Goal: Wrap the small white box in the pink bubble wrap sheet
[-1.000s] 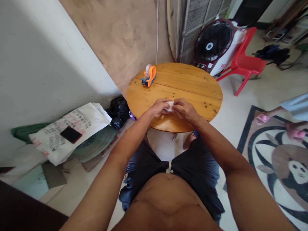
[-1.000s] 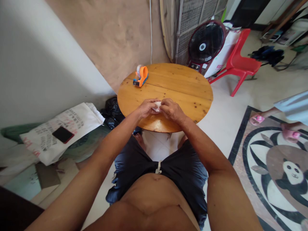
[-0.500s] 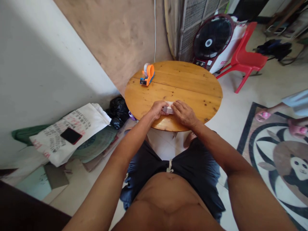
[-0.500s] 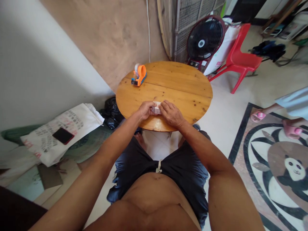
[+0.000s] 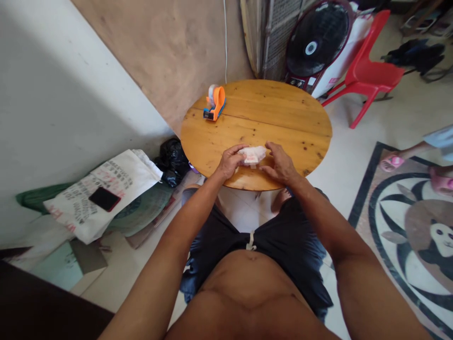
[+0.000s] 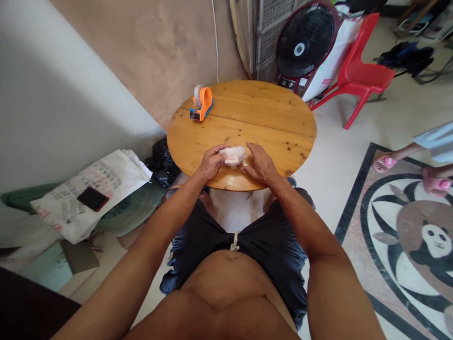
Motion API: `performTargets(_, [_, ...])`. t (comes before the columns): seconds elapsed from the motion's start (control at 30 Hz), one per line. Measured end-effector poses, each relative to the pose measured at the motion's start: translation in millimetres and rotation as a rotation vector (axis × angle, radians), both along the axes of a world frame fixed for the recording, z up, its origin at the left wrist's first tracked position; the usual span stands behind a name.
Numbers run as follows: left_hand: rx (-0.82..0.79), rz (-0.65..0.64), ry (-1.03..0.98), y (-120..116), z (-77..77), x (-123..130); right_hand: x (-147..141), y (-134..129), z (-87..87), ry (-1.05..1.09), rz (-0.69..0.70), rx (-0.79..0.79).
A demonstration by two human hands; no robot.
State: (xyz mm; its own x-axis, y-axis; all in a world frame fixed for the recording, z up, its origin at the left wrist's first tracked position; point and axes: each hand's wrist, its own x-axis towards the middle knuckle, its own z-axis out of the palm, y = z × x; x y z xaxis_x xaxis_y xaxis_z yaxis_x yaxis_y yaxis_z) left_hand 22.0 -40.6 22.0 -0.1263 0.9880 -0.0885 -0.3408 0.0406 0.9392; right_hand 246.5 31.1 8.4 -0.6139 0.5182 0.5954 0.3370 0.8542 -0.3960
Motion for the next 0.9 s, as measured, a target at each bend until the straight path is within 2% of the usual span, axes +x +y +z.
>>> performTargets(0.2, [0.137, 0.057, 0.178, -2, -11.7, -2, -1, -2, -2.0, 0.023, 0.051, -0.033])
performTargets(0.3, [0.27, 0.091, 0.325, -2, -13.6, -4, -1, -2, -2.2, 0.022, 0.048, -0.055])
performTargets(0.4, [0.301, 0.073, 0.421, -2, -12.9, -4, -1, -3, -1.6, -0.01, 0.022, -0.047])
performTargets(0.57, [0.338, 0.038, 0.38, -3, -10.0, -2, -2, -6, 0.2, -0.052, 0.007, -0.027])
performTargets(0.77, [0.229, 0.023, 0.333, -5, -5.2, 0, -4, -8, 1.2, -0.053, -0.026, -0.018])
performTargets(0.9, [0.193, 0.031, 0.262, -4, -6.3, -1, -5, -12, 3.6, -0.06, -0.088, 0.067])
